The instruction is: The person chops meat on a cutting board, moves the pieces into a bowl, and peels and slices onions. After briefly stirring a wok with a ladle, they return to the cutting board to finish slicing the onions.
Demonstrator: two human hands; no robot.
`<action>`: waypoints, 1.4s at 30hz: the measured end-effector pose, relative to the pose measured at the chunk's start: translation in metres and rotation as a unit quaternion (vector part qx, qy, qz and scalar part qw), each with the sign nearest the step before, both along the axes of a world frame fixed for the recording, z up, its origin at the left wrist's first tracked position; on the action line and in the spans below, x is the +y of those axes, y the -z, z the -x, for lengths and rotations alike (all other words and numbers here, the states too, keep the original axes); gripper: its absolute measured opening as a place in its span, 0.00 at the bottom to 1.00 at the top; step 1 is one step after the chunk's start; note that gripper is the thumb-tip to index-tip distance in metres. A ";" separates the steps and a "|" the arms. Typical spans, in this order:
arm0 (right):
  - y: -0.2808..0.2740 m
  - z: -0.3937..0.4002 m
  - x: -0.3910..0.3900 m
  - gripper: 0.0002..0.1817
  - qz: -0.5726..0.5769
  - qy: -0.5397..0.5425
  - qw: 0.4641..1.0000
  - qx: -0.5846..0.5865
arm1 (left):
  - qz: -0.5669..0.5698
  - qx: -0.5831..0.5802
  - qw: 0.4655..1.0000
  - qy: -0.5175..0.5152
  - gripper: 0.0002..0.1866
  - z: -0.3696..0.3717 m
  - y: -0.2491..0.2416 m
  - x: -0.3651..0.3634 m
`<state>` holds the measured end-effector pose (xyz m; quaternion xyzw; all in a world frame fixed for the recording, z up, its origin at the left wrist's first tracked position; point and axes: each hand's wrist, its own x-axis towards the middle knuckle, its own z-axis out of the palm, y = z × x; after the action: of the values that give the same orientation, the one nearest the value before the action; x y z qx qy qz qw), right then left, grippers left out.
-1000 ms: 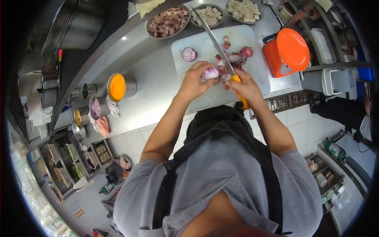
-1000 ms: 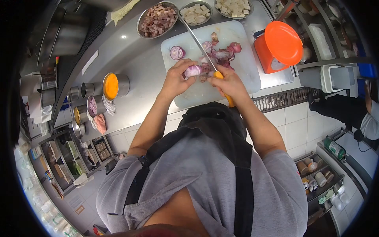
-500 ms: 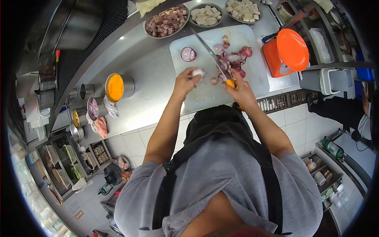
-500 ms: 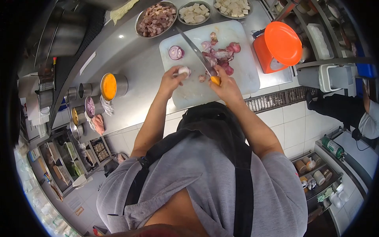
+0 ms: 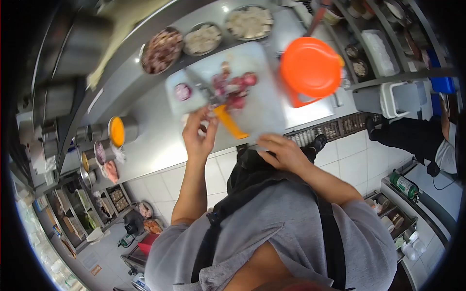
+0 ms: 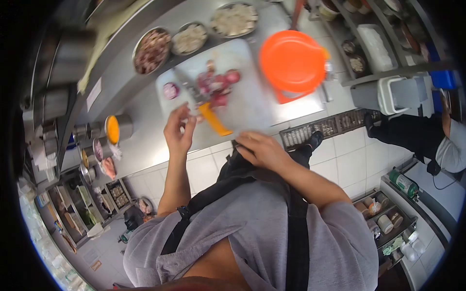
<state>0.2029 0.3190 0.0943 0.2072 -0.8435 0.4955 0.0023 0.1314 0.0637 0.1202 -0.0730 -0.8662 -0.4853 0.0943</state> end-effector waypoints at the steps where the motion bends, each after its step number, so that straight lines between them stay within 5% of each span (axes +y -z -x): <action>1: 0.003 -0.016 0.040 0.15 0.026 -0.008 0.998 -0.063 | -0.038 -0.006 0.997 0.060 0.17 -0.011 0.000 0.028; 2: 0.010 -0.029 0.083 0.15 0.016 0.001 0.998 -0.059 | -0.074 -0.063 0.983 0.155 0.17 -0.023 -0.004 0.057; 4: 0.038 -0.056 0.172 0.16 0.027 0.090 0.942 -0.321 | -0.122 -0.159 0.934 0.297 0.16 -0.039 -0.011 0.136; 6: 0.084 -0.099 0.249 0.21 -0.023 0.196 0.940 -0.279 | -0.109 -0.226 0.894 0.373 0.17 -0.041 0.001 0.221; 11: 0.135 -0.206 0.392 0.29 -0.102 0.230 0.865 -0.435 | -0.027 -0.229 0.883 0.409 0.19 -0.026 0.005 0.377; 13: 0.127 -0.171 0.433 0.30 -0.148 0.214 0.844 -0.469 | -0.061 -0.260 0.899 0.347 0.18 -0.023 -0.002 0.405; 15: 0.129 -0.102 0.480 0.29 -0.118 0.195 0.846 -0.483 | -0.082 -0.266 0.906 0.318 0.19 -0.014 -0.008 0.422; 18: 0.154 0.025 0.540 0.16 -0.201 0.259 0.904 -0.275 | -0.128 -0.251 0.924 0.259 0.18 0.004 -0.004 0.437; 23: 0.124 0.241 0.596 0.23 -0.198 0.214 0.945 -0.152 | -0.257 -0.227 0.924 0.169 0.17 0.081 -0.001 0.458; 25: 0.088 0.299 0.601 0.23 -0.185 0.225 0.941 -0.172 | -0.316 -0.200 0.918 0.131 0.18 0.129 0.002 0.471; 27: 0.122 0.334 0.633 0.20 -0.249 0.235 0.935 -0.095 | -0.316 -0.165 0.928 0.106 0.18 0.181 0.002 0.483; 29: 0.158 0.351 0.665 0.20 -0.274 0.209 0.916 -0.205 | -0.226 -0.130 0.962 0.082 0.18 0.235 -0.025 0.489; 32: 0.171 0.365 0.673 0.18 -0.399 0.074 0.876 -0.260 | -0.193 -0.091 0.972 0.095 0.17 0.309 -0.049 0.489; 33: 0.211 0.373 0.691 0.17 -0.418 -0.049 0.890 -0.178 | -0.188 -0.075 0.975 0.094 0.17 0.334 -0.054 0.489; 37: 0.166 0.504 0.629 0.16 -0.393 -0.076 0.863 -0.308 | -0.136 -0.039 0.990 -0.005 0.17 0.443 -0.040 0.480; 42: 0.190 0.790 0.567 0.16 -0.354 -0.038 0.922 -0.152 | -0.103 -0.216 0.963 -0.123 0.19 0.560 -0.003 0.472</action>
<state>-0.5873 0.8857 -0.0955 0.1487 -0.9458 0.1896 -0.2178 -0.4284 0.5355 0.1236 0.1509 -0.8138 -0.5605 -0.0289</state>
